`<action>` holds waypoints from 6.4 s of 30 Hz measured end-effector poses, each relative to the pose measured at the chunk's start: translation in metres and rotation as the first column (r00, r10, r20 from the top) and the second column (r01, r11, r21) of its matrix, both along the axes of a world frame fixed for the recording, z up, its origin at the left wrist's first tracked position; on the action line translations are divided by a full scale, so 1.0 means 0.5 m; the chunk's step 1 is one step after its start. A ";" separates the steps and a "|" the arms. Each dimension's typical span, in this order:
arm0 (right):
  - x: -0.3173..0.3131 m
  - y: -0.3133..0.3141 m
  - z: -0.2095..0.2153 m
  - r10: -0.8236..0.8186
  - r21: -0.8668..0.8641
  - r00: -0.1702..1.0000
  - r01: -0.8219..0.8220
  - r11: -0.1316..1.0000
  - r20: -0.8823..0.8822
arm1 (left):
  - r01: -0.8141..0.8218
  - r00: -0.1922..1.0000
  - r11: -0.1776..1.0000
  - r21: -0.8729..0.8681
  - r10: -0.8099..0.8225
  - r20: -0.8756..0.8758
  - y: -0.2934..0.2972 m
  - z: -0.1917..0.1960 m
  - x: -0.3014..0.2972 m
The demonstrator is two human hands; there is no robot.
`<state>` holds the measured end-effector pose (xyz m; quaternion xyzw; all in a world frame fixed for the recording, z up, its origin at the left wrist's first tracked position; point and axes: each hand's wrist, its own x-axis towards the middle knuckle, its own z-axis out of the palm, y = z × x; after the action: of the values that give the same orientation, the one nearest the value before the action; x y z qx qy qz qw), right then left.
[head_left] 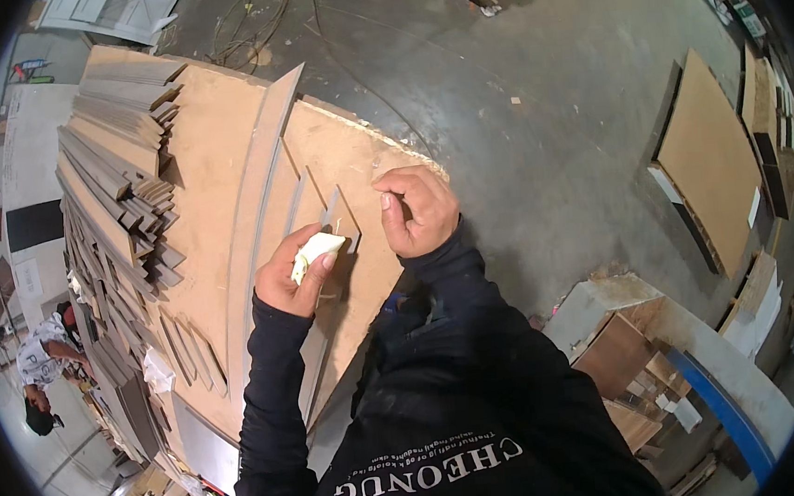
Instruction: Applying wood filler or putty to the joints of wood trim pieces in a furniture workshop.
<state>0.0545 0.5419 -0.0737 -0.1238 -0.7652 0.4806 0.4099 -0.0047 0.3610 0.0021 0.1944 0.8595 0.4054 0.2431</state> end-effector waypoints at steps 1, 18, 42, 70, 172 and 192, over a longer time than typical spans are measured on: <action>0.000 0.002 0.001 0.014 0.002 1.000 -0.014 1.000 -0.003 | 0.020 1.000 1.000 0.008 -0.020 -0.011 0.008 -0.002 -0.004; -0.003 0.007 0.003 0.047 -0.009 0.999 -0.047 0.999 0.001 | 0.119 0.925 0.959 -0.256 -0.201 -0.322 0.030 0.015 -0.012; -0.002 0.003 0.000 0.024 -0.001 1.000 -0.024 1.000 -0.013 | 0.089 0.894 0.965 -0.246 -0.186 -0.407 0.011 0.011 0.009; -0.007 -0.016 -0.007 -0.035 0.051 0.999 0.034 0.998 0.015 | -0.066 0.904 0.966 -0.251 -0.049 -0.424 -0.193 0.011 0.142; -0.003 0.007 0.012 0.140 0.148 0.989 -0.146 0.978 0.049 | -0.024 0.875 0.991 -0.134 -0.044 -0.482 0.034 0.021 -0.066; -0.001 0.011 0.018 0.174 0.123 0.982 -0.181 0.976 0.069 | -0.068 0.875 0.909 -0.410 -0.143 -0.462 -0.019 0.017 -0.040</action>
<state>0.0539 0.5472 -0.0647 -0.0423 -0.8142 0.4612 0.3501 -0.0245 0.3516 0.0105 0.2504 0.9546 0.1477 0.0647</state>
